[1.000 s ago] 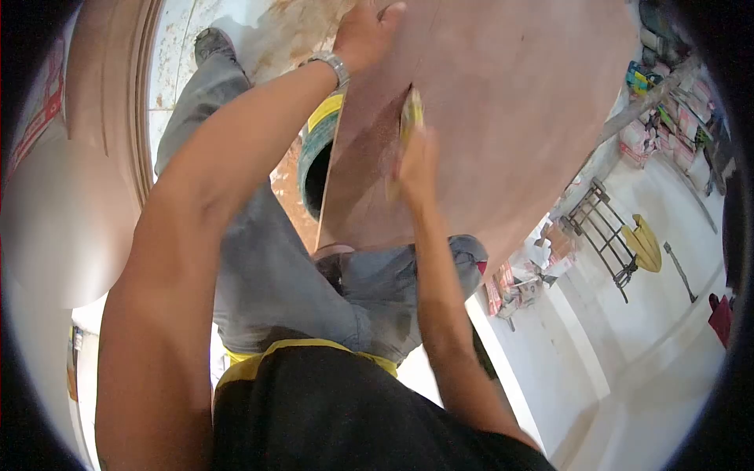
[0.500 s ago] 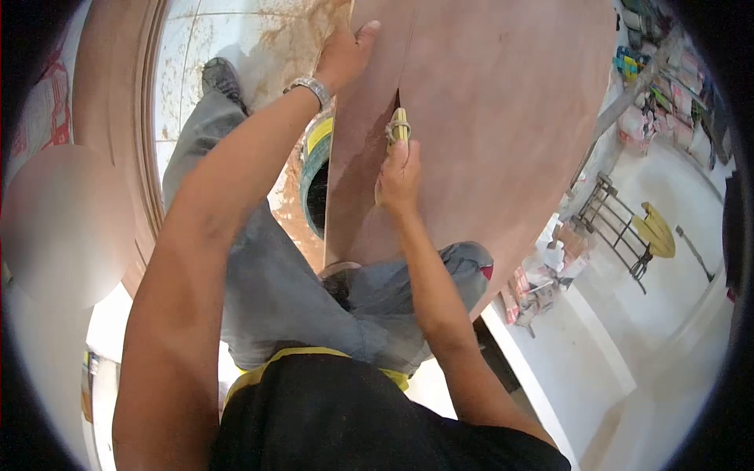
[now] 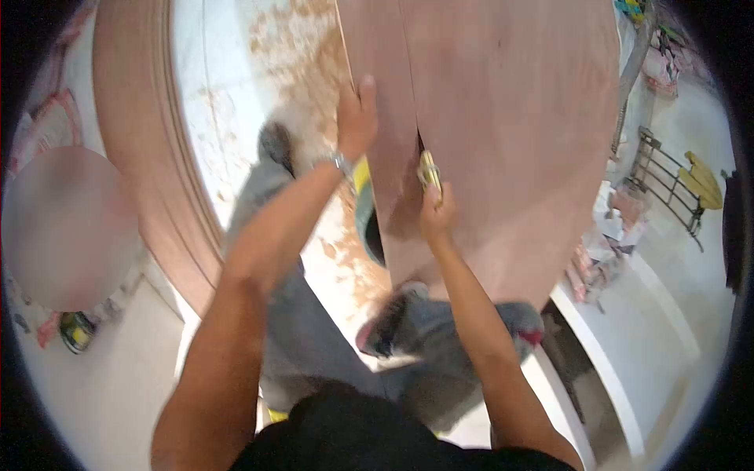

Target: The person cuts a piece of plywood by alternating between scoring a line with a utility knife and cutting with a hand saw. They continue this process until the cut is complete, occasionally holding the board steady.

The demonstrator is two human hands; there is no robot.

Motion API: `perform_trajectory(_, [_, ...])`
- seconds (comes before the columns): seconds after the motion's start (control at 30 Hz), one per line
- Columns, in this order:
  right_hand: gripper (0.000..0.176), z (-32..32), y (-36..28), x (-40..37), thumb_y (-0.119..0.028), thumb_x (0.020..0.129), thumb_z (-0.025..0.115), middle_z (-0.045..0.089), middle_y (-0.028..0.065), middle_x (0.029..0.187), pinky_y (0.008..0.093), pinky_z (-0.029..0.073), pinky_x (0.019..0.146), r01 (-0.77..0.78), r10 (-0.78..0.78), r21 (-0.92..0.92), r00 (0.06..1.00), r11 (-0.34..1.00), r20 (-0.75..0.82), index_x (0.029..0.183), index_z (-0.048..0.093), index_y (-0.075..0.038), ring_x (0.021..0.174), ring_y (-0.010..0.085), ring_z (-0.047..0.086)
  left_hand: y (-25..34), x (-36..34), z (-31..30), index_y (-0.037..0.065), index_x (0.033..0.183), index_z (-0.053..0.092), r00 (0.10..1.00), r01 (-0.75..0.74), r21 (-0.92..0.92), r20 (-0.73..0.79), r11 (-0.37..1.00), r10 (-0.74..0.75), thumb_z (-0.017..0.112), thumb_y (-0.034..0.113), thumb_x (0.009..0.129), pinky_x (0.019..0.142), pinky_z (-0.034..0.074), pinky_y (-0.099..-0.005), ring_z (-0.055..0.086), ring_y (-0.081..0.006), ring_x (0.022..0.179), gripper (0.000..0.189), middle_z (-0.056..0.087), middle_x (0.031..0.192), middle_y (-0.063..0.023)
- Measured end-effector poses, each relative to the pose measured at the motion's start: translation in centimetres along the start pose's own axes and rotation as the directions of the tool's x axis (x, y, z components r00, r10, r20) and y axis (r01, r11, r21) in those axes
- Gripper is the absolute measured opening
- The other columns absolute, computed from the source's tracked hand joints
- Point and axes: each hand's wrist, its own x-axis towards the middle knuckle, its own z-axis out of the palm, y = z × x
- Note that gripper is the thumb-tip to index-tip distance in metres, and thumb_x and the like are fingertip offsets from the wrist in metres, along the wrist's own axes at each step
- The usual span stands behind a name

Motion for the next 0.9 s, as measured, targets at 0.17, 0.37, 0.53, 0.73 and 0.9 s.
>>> perform_trajectory(0.17, [0.033,-0.6,-1.8,1.5,-0.030,0.101,0.048,0.063,0.0257,0.103,0.0445,0.048,0.083,-0.094,0.100,-0.065,0.991,0.993,0.090,0.116,0.056,-0.001,0.097,0.0450,0.060,2.1,0.1,-0.6,-0.013,0.135,0.042,0.998,-0.059,0.162,0.009,0.985,0.058,0.041,0.043,0.104,0.108,0.035,-0.0423,0.049,-0.0403,0.126,0.064,0.052,0.132,-0.0324])
perform_trajectory(0.37, [0.030,-1.6,-9.5,-3.0,-0.029,0.095,0.055,0.060,0.0214,0.106,0.0465,0.040,0.095,-0.399,0.342,-0.118,0.878,0.909,-0.335,0.113,0.059,-0.005,0.109,0.0400,0.052,-4.7,3.0,-2.5,-0.006,0.134,0.045,0.968,-0.142,0.322,0.241,0.936,0.064,0.043,0.038,0.105,0.107,0.038,-0.0412,0.050,-0.0350,0.123,0.053,0.053,0.131,-0.0251])
perform_trajectory(0.53, [0.043,7.1,-9.2,-14.1,-0.034,0.096,0.050,0.062,0.0359,0.091,0.0535,0.046,0.081,-0.678,0.757,0.447,0.653,0.584,0.003,0.100,0.058,0.008,0.093,0.0556,0.057,3.0,-0.1,-2.3,0.007,0.131,0.050,0.844,0.329,0.115,0.409,0.937,-0.347,0.050,0.037,0.103,0.096,0.047,-0.0396,0.058,-0.0234,0.111,0.042,0.059,0.121,-0.0120])
perform_trajectory(0.73, [0.062,16.3,-1.7,-18.9,-0.061,0.088,0.062,0.059,0.0086,0.095,0.0362,0.055,0.062,-0.154,0.786,0.839,0.297,-0.522,0.543,0.122,0.051,-0.010,0.069,0.0183,0.060,2.6,-2.3,-6.5,0.012,0.127,0.053,0.725,0.487,0.080,0.518,0.870,-0.454,0.053,0.033,0.101,0.088,0.049,-0.0379,0.059,-0.0208,0.104,0.033,0.061,0.112,-0.0055])
perform_trajectory(0.9, [0.079,21.2,3.6,-17.3,-0.045,0.082,0.075,0.048,0.0167,0.131,0.0467,0.049,0.094,-0.239,0.775,0.954,0.631,0.180,0.011,0.139,0.039,-0.003,0.115,0.0354,0.050,-2.8,-4.0,-8.1,0.008,0.121,0.055,0.654,0.564,-0.177,0.692,0.806,-0.305,0.054,0.027,0.100,0.097,0.050,-0.0435,0.058,-0.0246,0.113,0.028,0.062,0.116,-0.0094])
